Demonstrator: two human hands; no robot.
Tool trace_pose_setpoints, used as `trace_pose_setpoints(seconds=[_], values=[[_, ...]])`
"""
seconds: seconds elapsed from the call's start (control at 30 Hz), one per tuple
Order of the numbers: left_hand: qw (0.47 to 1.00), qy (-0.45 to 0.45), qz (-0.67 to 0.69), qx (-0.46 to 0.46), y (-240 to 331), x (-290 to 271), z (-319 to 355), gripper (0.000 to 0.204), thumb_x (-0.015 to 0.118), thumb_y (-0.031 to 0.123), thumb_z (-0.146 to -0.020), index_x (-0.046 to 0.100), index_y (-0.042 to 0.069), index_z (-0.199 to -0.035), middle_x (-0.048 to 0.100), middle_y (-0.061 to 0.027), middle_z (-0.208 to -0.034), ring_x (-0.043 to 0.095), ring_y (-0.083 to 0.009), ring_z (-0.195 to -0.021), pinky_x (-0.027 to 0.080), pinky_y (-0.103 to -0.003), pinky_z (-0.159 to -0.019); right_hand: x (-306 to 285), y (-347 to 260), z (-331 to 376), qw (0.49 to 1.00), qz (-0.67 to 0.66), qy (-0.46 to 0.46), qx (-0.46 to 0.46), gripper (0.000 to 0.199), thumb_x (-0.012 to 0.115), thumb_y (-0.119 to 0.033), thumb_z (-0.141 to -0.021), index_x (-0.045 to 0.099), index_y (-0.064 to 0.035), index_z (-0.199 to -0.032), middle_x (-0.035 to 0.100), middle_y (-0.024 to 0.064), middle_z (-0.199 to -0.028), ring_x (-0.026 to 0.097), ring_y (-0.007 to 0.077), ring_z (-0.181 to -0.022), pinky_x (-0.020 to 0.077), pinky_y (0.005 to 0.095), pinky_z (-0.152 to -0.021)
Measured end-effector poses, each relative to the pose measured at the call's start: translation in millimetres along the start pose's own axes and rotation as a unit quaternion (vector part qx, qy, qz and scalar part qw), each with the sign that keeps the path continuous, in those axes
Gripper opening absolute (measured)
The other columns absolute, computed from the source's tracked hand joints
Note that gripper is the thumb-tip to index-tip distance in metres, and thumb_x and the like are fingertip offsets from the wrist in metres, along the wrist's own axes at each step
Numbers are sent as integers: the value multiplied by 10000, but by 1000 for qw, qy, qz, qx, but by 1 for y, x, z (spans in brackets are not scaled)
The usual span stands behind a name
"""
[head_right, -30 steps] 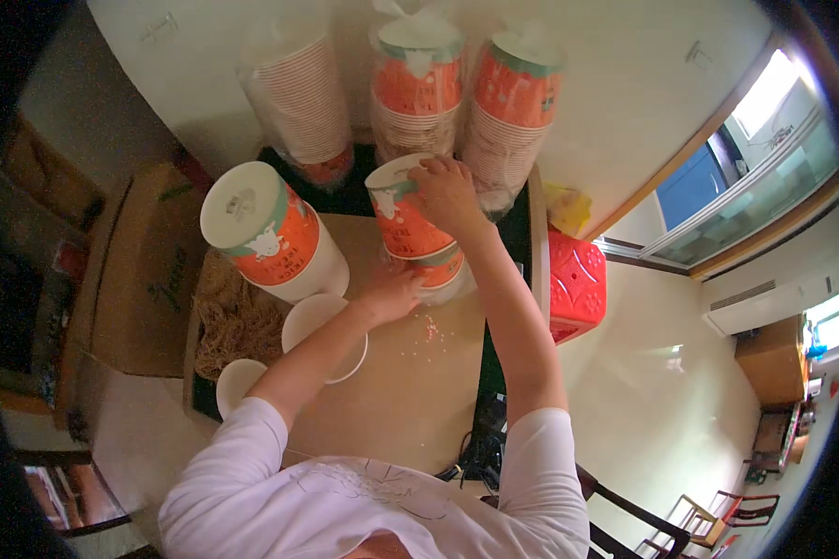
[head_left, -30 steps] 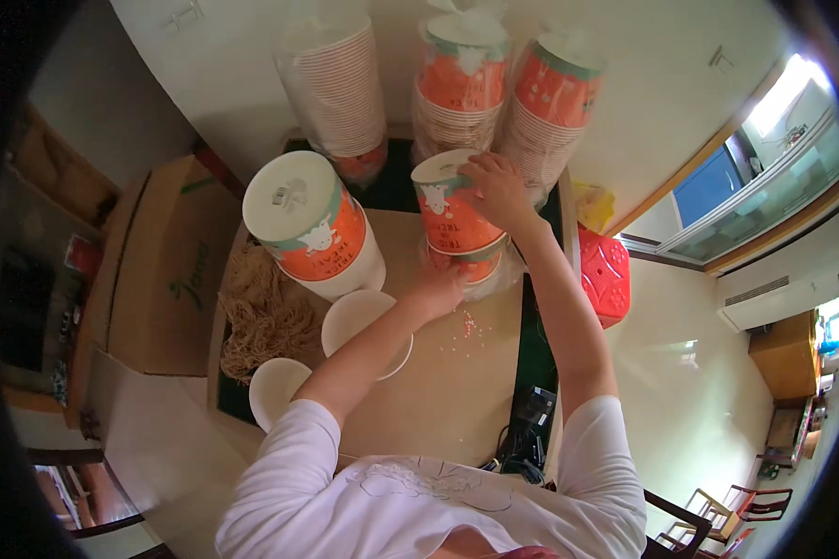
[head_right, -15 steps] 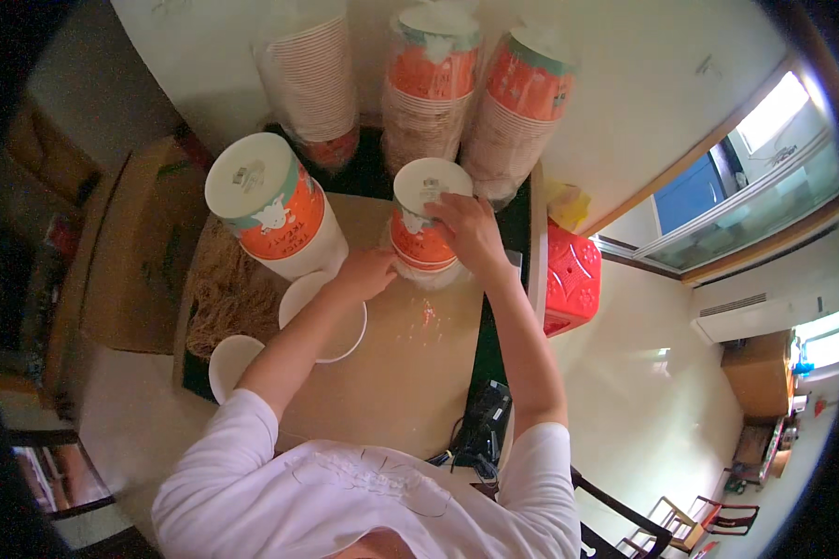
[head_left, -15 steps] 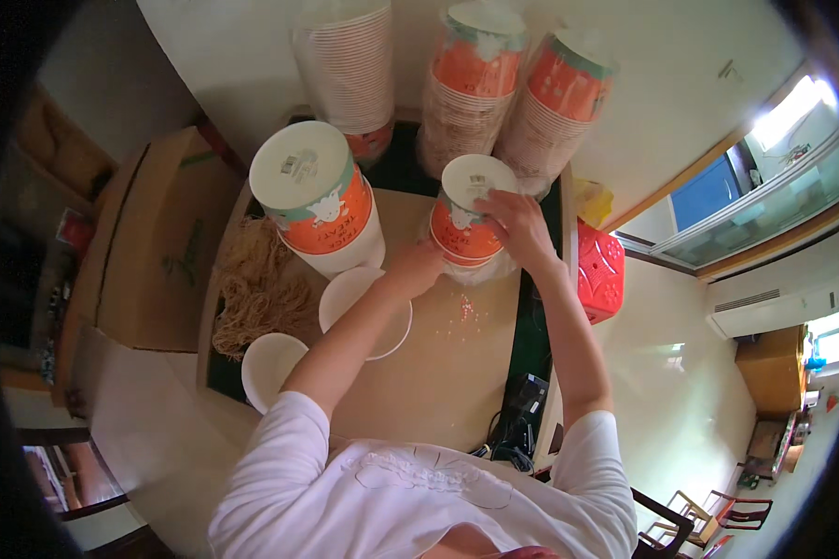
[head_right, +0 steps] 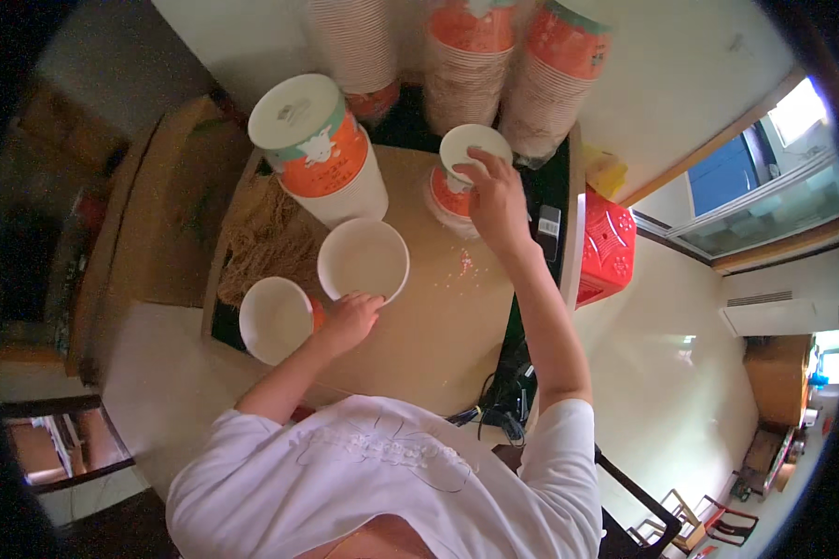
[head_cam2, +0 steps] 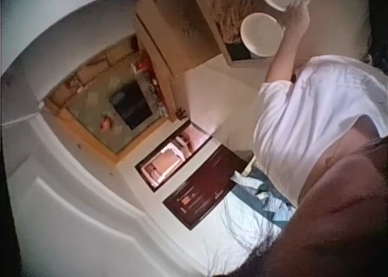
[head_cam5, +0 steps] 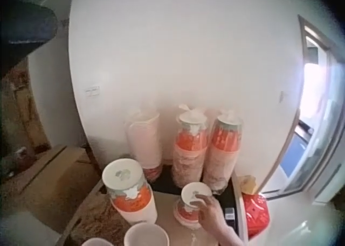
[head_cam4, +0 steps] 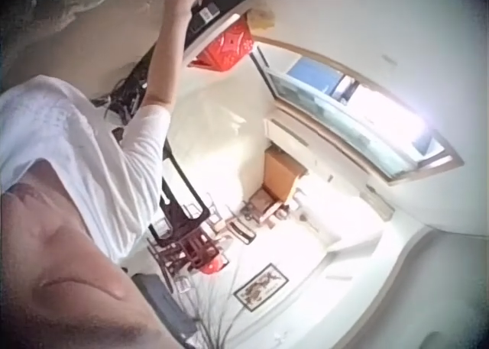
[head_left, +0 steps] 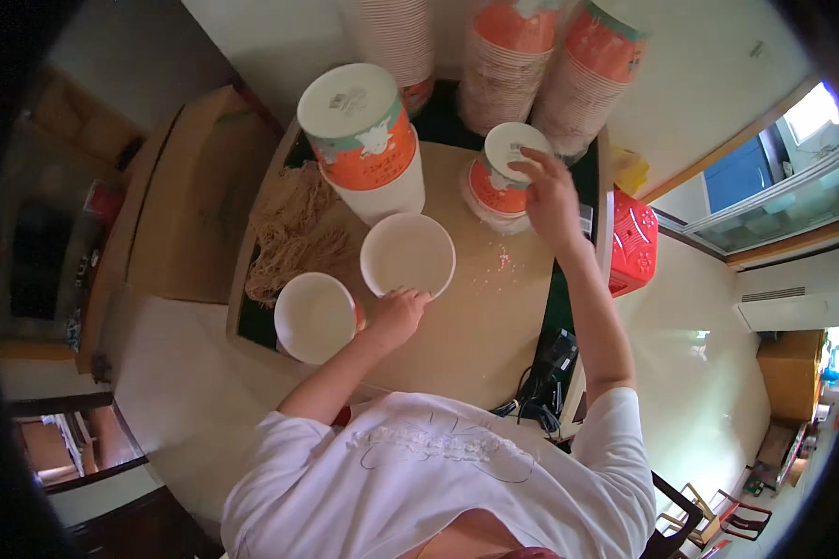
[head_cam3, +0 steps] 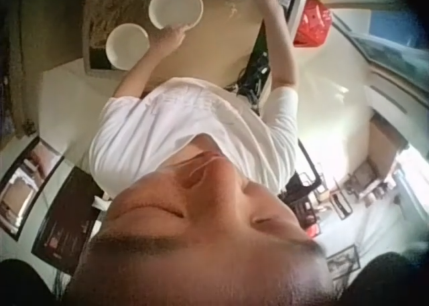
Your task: Attaching thin strings to paper bowls for packaging or carrying purposes.
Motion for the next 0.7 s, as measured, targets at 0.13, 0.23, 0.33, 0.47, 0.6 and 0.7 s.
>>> trace_pose_setpoints(seconds=[0.13,0.23,0.33,0.47,0.6,0.7], values=[[1000,-17,3,-3,24,0,31,84,518,68,-802,595,51,-828,607,-98,-789,603,-273,-812,493,-388,-688,-117,-136,-12,983,-138,52,-108,269,531,104,-565,593,-22,-794,569,114,-800,567,309,-737,461,358,-650],[998,-35,-8,50,38,20,51,100,507,70,-814,602,54,-840,610,-87,-805,604,-264,-816,495,-383,-696,-190,-217,14,964,-154,157,-148,254,662,-144,-458,588,-60,-686,587,43,-685,567,232,-627,483,348,-579],[997,-21,14,69,52,13,80,199,625,159,-773,623,63,-948,618,-83,-847,601,-263,-843,493,-373,-759,-211,-264,29,959,-158,-2,-234,246,689,-91,-604,530,-171,-775,517,-2,-724,457,161,-589,335,351,-565],[994,81,62,45,44,-39,86,297,701,165,-737,626,71,-1008,624,-96,-891,588,-273,-897,481,-380,-803,-225,-305,29,942,-180,-40,-280,158,630,-110,-663,516,-142,-767,489,-2,-727,466,151,-625,373,343,-562],[960,259,-12,-110,-27,-124,110,196,629,111,-787,595,34,-963,594,-135,-932,564,-305,-878,470,-401,-772,-228,-330,18,930,-230,-43,-282,120,561,-116,-728,516,-47,-815,494,55,-767,485,176,-673,457,331,-537],[900,263,-208,-278,-93,-138,145,443,649,176,-782,473,23,-1159,550,-174,-1054,535,-352,-984,461,-416,-840,-220,-334,16,911,-270,-118,-287,115,569,-128,-708,533,-42,-775,514,51,-758,499,176,-680,456,322,-529]])
Point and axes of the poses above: each hand's wrist, its own z-axis away from the middle knuckle, its own x-axis out of the palm, y = z × x, the point moved 7 cm from there along -z, towards the middle knuckle
